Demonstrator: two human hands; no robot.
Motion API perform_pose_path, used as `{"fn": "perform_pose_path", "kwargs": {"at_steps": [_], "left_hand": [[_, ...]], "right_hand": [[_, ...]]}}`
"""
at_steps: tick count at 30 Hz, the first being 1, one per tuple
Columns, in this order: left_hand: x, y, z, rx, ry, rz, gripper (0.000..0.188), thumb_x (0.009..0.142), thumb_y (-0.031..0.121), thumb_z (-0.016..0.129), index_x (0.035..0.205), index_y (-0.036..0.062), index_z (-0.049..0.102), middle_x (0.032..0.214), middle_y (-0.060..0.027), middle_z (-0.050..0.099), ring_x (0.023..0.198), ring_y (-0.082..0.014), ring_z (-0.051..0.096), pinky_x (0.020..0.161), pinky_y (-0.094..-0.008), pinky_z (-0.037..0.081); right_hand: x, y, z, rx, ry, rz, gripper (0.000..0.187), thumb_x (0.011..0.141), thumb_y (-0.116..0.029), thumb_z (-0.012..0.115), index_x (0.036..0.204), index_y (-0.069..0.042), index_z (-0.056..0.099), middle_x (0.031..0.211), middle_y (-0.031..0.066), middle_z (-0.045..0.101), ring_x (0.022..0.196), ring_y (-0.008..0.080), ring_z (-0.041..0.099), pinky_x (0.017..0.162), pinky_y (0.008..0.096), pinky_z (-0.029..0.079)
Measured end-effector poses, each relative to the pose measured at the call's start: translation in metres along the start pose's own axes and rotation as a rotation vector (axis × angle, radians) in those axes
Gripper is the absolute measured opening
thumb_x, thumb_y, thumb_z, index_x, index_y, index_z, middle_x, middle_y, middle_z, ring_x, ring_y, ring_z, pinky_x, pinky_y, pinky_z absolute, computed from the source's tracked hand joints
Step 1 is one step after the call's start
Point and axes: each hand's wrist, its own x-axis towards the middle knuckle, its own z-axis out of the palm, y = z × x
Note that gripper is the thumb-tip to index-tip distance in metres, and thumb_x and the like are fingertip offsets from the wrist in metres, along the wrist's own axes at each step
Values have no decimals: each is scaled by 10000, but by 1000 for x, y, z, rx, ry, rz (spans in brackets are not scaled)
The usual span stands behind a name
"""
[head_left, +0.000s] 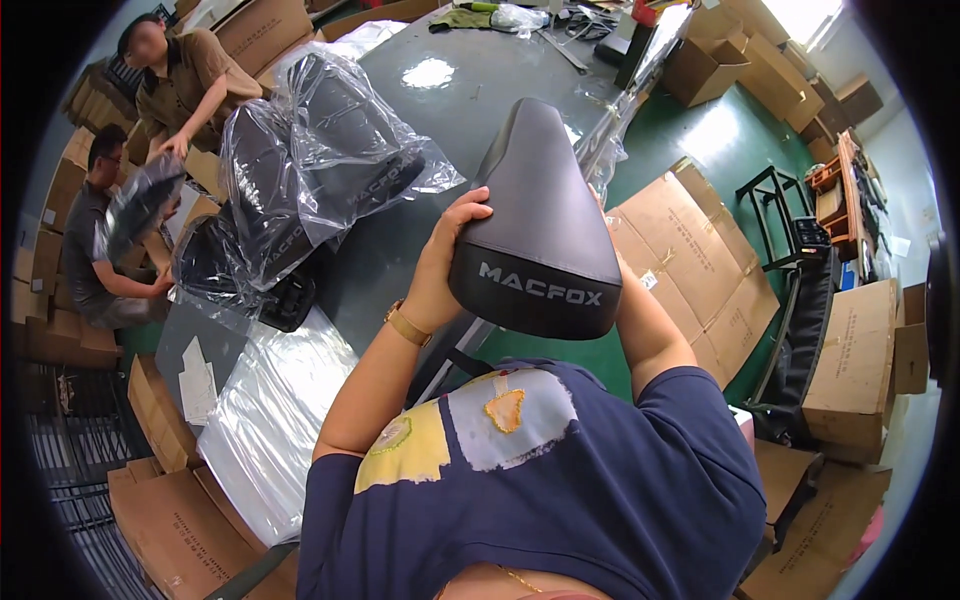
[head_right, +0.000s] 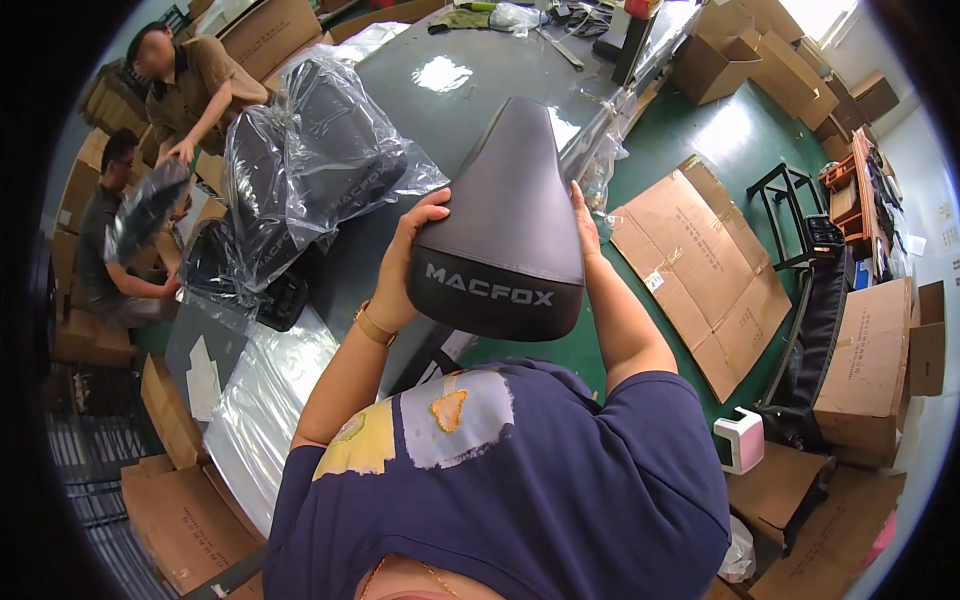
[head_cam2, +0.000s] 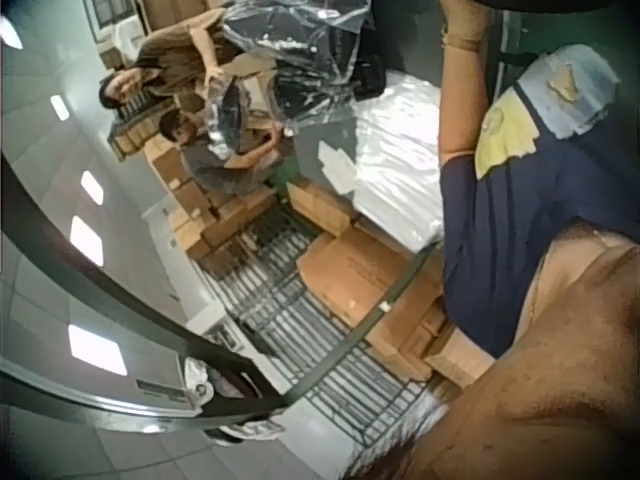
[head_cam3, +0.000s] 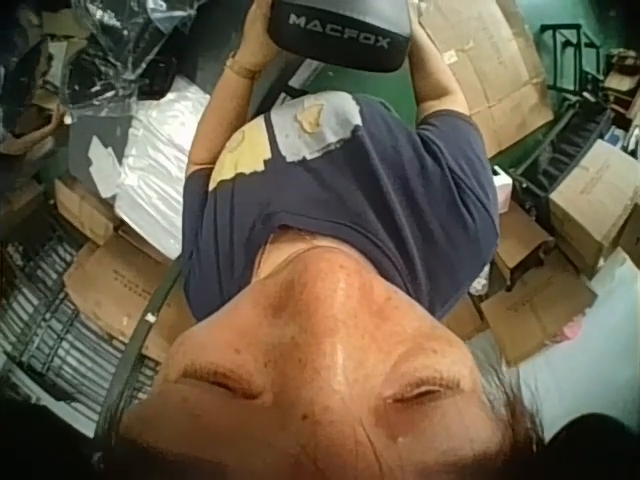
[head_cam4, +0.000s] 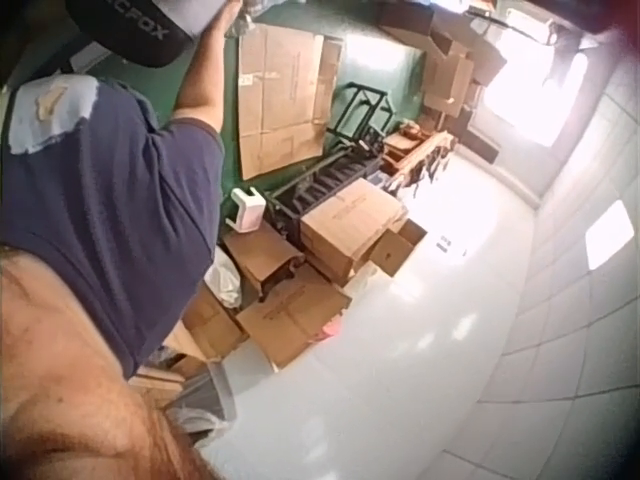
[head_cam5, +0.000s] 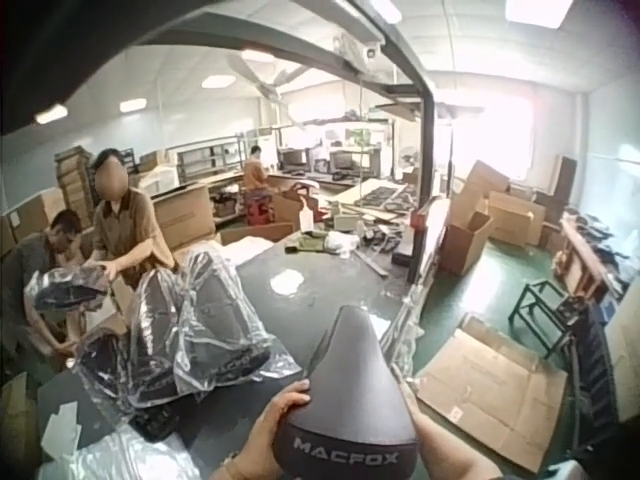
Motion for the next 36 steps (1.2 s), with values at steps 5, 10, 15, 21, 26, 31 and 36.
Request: {"fn": "perform_pose_path", "kwargs": {"at_steps": [5,10,15,21,26,31,36], "left_hand": [[9,-1,4,-15,76,17,525,686,-18,653,1158,87,446,1321,-131,414,1202,-225,423,994,-310,338],[13,-9,11,-111,91,-51,517,697,-28,643,1162,82,445,1329,-131,400,1200,-219,418,991,-304,340],[11,-9,13,-81,35,-10,491,736,2,632,1180,67,433,1336,-136,385,1234,-221,378,1023,-317,304],[13,-20,23,161,81,75,505,718,-37,604,1182,72,438,1270,-158,431,1180,-279,432,991,-329,340],[-10,-90,4,398,111,-146,572,731,-73,582,1244,58,365,1121,-149,539,1060,-294,529,877,-338,426],[-32,-69,24,-79,30,-975,450,856,110,562,1262,52,378,1049,-109,604,984,-223,586,837,-321,460],[-74,-58,24,-307,54,-1068,492,923,280,487,1319,39,322,1113,-143,582,1004,-218,581,828,-348,472]], "right_hand": [[14,-4,-14,375,21,261,430,903,-148,432,1330,-165,377,1064,136,604,985,227,559,873,327,422],[4,-18,-32,363,-54,175,547,843,-71,522,1352,-165,344,1142,148,567,1024,218,543,888,330,416],[-52,-109,-70,-40,-105,-303,722,804,-135,601,1412,-112,211,1321,158,436,1200,223,436,1010,343,327],[-39,-117,-78,875,-7,44,814,736,-96,682,1400,-64,211,1261,154,500,1134,237,512,954,296,390],[9,-108,-51,-33,-14,-19,768,742,-111,615,1399,-141,217,1207,223,511,1115,351,505,914,374,418],[25,-48,-3,-142,-167,271,640,824,-184,523,1383,-95,222,1217,182,519,1131,337,494,918,393,411],[20,1,32,-118,-298,675,594,938,-460,152,1267,-53,433,1180,195,545,1132,327,501,963,418,367]]}}
